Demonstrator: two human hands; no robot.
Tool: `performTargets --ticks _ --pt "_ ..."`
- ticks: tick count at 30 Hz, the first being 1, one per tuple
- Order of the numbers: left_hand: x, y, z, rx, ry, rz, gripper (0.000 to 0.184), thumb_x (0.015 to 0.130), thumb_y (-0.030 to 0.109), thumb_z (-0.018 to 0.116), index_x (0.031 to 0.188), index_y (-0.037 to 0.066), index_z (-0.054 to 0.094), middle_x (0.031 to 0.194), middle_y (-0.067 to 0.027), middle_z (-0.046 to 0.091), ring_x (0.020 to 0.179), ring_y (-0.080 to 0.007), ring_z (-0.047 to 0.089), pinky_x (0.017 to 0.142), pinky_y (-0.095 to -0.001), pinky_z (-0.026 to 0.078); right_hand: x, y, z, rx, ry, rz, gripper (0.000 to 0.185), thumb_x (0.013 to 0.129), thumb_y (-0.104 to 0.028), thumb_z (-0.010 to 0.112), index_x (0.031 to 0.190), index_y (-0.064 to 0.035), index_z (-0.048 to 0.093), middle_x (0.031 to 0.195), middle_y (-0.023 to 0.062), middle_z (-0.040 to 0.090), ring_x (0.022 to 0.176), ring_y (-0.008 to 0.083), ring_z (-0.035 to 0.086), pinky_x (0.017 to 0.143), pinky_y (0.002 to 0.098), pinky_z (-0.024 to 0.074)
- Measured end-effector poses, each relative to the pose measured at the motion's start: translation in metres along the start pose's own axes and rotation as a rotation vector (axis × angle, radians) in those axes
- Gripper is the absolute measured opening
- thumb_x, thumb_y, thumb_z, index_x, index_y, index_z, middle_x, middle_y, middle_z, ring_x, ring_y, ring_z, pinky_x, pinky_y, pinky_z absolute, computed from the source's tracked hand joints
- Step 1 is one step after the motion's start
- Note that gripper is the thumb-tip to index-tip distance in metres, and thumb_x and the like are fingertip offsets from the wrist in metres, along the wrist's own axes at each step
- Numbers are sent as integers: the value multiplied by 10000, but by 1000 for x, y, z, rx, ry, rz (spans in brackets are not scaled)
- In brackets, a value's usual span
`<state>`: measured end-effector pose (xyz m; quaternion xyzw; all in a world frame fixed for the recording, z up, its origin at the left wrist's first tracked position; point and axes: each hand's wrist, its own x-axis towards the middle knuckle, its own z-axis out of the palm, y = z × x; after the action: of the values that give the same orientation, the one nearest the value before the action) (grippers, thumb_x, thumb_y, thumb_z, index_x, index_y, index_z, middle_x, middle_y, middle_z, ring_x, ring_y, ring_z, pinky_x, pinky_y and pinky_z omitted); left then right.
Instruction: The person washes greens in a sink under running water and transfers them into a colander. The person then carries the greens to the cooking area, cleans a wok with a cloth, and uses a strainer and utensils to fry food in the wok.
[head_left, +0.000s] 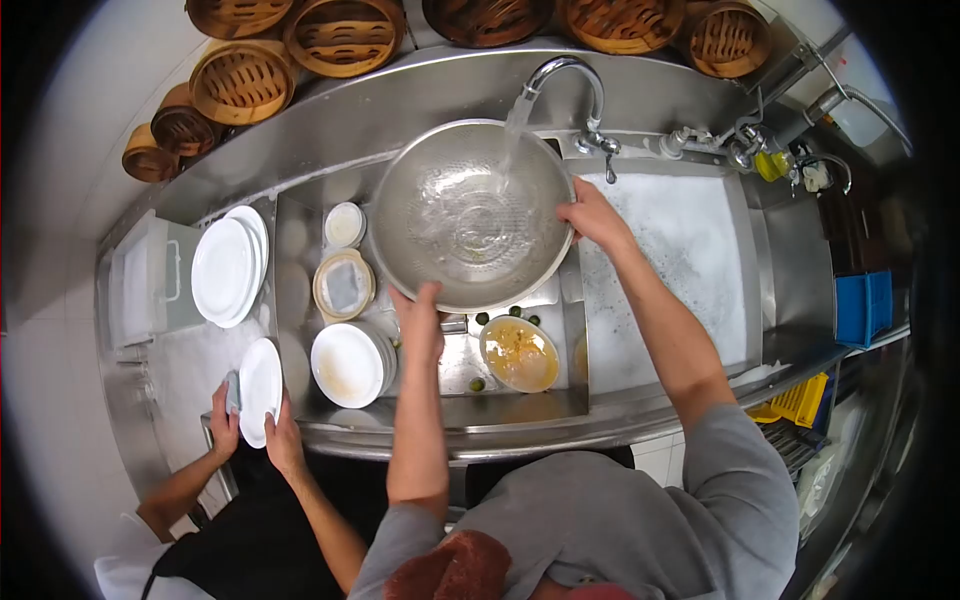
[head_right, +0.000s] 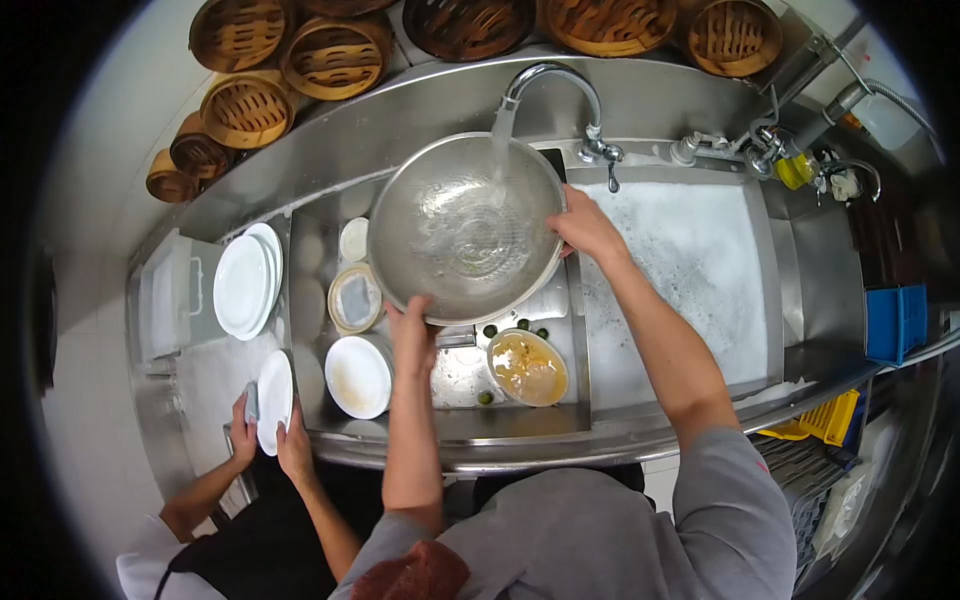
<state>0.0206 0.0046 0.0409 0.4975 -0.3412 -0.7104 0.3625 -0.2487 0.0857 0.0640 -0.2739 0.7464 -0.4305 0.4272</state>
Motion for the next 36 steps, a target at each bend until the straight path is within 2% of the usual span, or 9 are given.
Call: performTargets --ticks 5,8,11,21,24,26,29,31,36 --pt "26 13 -14 199 -140 -48 425 789 95 605 1167 -15 445 1057 -120 587 893 -206 600 683 -329 520 40 6 -21 -85 2 47 429 759 -130 542 1170 -7 545 934 143 646 749 222 664 552 338 553" --pt "11 22 -9 706 -82 463 391 789 90 628 1107 -54 452 1013 -160 590 900 -229 596 746 -327 509 56 30 -12 -25 -21 47 394 823 -176 561 1186 -22 557 961 128 653 794 201 648 608 340 534" --pt "-8 40 -12 774 53 553 414 773 66 639 1123 -56 454 1005 -178 599 926 -251 598 733 -307 518 73 40 5 42 11 -142 376 867 -212 577 1181 -7 573 1040 116 660 855 215 635 762 345 500" --pt "81 -66 -67 -79 31 -123 233 805 -12 587 1028 46 548 954 -90 642 776 -192 646 597 -292 529 -3 -95 81 -770 171 -470 461 743 -123 595 1204 -113 598 1054 217 638 846 359 654 780 438 520" --pt "106 -85 -69 52 -2 -315 204 828 33 641 1018 48 570 960 -75 648 798 -192 648 625 -301 541 -27 -104 112 -766 103 -640 521 737 -79 578 1255 -134 569 1146 175 624 911 346 643 821 436 521" --pt "123 -90 -74 -368 -87 -493 192 864 72 650 1042 51 581 979 -75 652 842 -205 655 671 -325 568 -30 -98 118 -701 138 -866 616 710 -15 597 1308 -143 526 1261 146 571 1070 328 593 910 412 495" --pt "133 -90 -97 -489 -80 -316 180 892 91 627 1061 40 595 1005 -108 657 913 -243 654 804 -380 564 -12 -63 86 -315 -130 -968 669 705 37 631 1338 -137 500 1341 118 523 1216 272 514 1006 365 434" --pt "131 -83 -109 -388 -75 -125 176 897 81 613 1063 25 592 1024 -104 650 918 -243 653 831 -415 573 -5 -23 56 150 -417 -439 738 746 32 639 1421 -125 388 1403 102 459 1284 214 437 1050 332 365" --pt "117 -32 -128 -108 -18 17 271 897 68 602 1154 6 542 1078 -107 614 896 -231 646 648 -357 607 5 110 82 306 317 259 617 785 -22 542 1379 -64 383 1131 186 576 905 241 631 777 278 530"
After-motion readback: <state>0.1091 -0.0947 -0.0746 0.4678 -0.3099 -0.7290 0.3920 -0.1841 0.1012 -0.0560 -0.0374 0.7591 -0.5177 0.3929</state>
